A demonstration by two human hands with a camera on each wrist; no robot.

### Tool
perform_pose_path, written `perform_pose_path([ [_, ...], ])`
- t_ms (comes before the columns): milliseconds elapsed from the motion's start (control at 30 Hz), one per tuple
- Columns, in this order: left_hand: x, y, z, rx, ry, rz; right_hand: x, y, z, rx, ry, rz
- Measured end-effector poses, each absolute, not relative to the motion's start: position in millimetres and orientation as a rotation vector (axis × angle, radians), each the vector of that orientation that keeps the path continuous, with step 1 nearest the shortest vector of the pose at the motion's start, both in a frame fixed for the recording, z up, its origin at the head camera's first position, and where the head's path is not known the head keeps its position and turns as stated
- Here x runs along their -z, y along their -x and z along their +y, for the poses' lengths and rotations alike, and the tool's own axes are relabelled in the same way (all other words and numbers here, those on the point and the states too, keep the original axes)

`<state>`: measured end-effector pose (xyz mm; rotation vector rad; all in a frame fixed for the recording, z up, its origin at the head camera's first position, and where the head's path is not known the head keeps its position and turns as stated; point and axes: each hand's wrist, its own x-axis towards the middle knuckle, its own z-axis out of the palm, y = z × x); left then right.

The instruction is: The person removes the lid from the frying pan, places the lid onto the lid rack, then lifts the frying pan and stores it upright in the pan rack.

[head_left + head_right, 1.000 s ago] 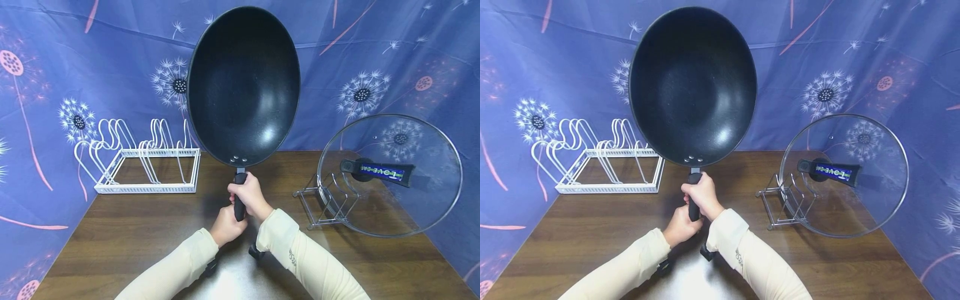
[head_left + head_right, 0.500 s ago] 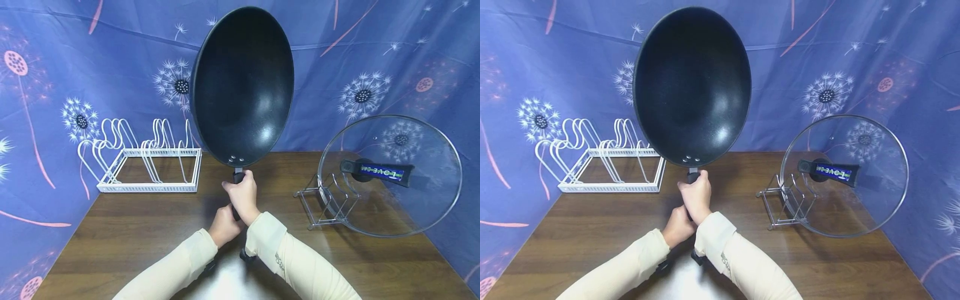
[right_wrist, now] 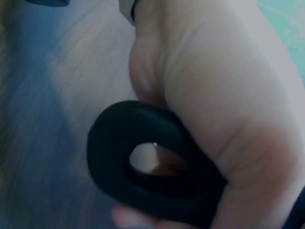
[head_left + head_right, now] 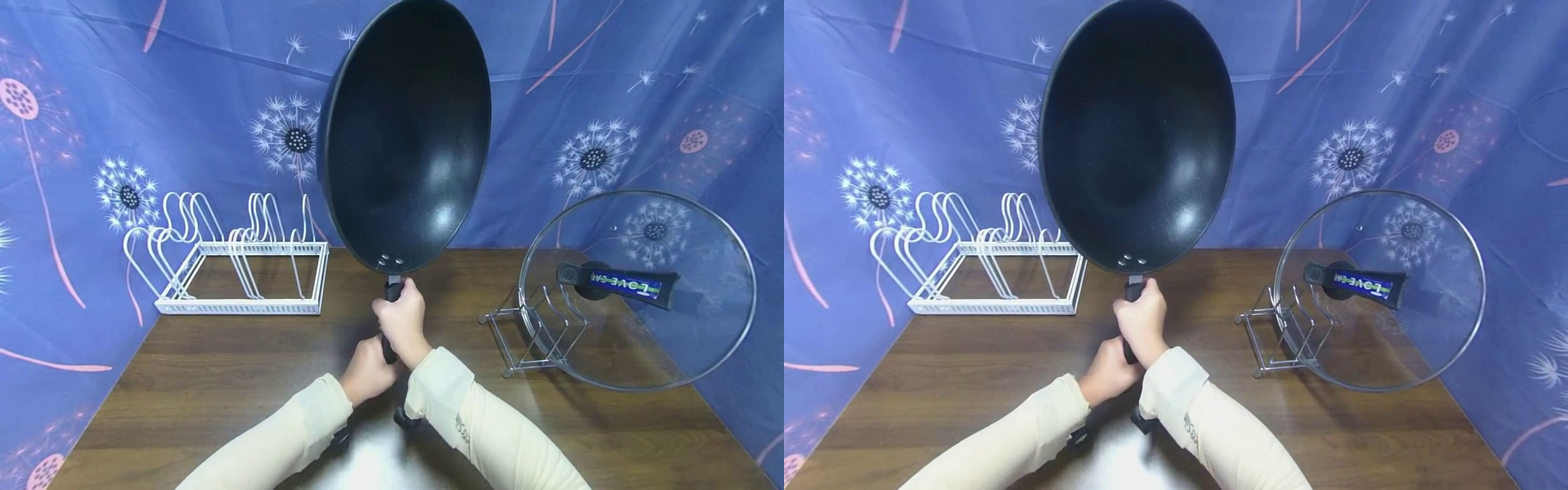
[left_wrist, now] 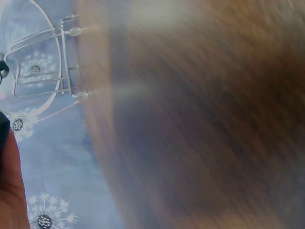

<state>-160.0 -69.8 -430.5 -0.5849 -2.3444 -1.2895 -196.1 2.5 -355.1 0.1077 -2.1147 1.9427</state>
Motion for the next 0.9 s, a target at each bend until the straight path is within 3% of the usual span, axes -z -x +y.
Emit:
perform_pose_path([
  [200,426.6,152.9,-72.8,2.079,0.620,-2.298,352.0,191.0,1.8,-1.956,-0.130,-2.158],
  [300,423.8,147.9,-73.7,2.212,0.570,-2.277,353.0,190.0,0.7,-2.034,-0.138,-2.166],
  [900,423.1,144.7,-69.7,1.655,0.371,-2.304,348.3,192.7,-2.4,-2.134,-0.286,-2.174],
])
